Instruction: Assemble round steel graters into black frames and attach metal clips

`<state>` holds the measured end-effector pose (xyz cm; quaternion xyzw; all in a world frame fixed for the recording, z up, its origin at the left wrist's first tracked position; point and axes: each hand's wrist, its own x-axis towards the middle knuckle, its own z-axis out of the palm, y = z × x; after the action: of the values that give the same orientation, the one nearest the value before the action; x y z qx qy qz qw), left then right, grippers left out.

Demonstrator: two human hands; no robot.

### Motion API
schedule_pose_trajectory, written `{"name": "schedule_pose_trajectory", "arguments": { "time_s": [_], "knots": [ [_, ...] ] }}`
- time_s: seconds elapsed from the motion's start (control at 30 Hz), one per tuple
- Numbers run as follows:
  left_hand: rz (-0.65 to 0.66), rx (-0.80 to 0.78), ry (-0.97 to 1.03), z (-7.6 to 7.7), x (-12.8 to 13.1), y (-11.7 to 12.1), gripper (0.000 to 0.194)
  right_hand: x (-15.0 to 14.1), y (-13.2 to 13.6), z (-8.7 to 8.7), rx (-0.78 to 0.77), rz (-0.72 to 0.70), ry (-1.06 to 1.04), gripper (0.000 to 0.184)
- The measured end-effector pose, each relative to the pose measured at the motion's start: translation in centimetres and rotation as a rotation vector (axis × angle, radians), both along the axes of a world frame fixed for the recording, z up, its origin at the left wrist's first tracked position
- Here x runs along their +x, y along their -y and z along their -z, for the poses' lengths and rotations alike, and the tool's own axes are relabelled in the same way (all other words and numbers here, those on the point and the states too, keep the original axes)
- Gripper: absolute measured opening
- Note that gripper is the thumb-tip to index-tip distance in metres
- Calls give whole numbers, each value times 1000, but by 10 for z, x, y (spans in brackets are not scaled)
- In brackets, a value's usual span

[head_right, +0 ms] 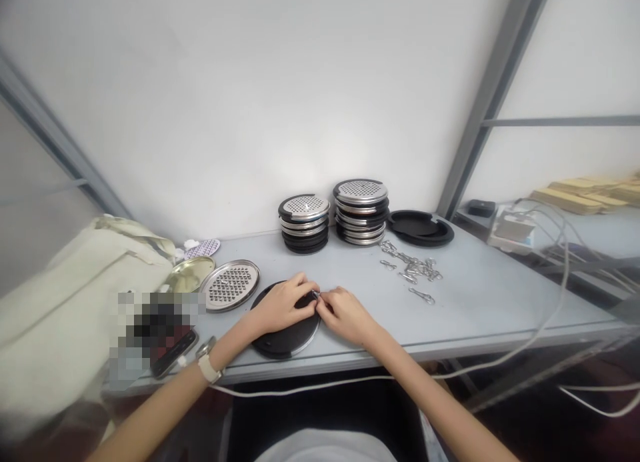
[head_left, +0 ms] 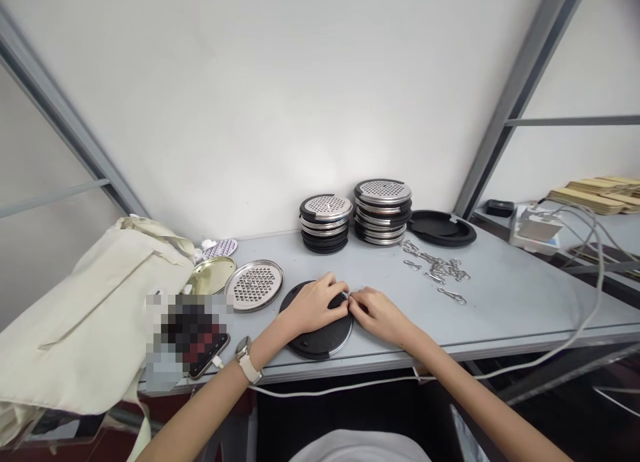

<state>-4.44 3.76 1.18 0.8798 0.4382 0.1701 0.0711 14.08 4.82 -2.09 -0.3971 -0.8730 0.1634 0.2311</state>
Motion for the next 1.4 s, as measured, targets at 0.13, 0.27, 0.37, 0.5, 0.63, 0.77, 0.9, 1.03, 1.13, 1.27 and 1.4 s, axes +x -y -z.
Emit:
{"name": "schedule_pose_trajectory", "arguments": {
  "time_s": [0.13,0.27,0.37,0.5,0.63,0.77,0.9,1.03,1.13,1.27,1.4],
  "knots": [
    [36,-10,80,1,-2,0,23,1,-1,2,-12,6,9,34],
    [101,-16,127,1,-2,1,26,1,-3,3,3,10,14,35],
    [144,-27,155,1,-2,1,24,1,-3,4,16,20,12,36],
    [151,-30,190,2,-3,-3,23,0,-2,3,13,24,-5,34],
    [158,-24,197,3,-4,-9,21,-1,-1,2,-9,43,-41,29],
    [160,-17,205,3,-4,-11,20,0,-1,3,-21,70,-59,22],
    [161,-1,218,3,-4,-11,21,1,-3,5,3,40,-54,20],
    [165,38,242,3,-4,-11,25,1,-4,7,19,27,-32,23],
    [164,15,271,4,-4,-12,30,0,-3,6,27,38,-1,26],
    [159,7,272,5,-3,-10,27,-1,-3,6,33,49,30,29],
    [146,20,257,3,-2,-8,27,-1,-4,6,37,50,26,31]
  ]
}}
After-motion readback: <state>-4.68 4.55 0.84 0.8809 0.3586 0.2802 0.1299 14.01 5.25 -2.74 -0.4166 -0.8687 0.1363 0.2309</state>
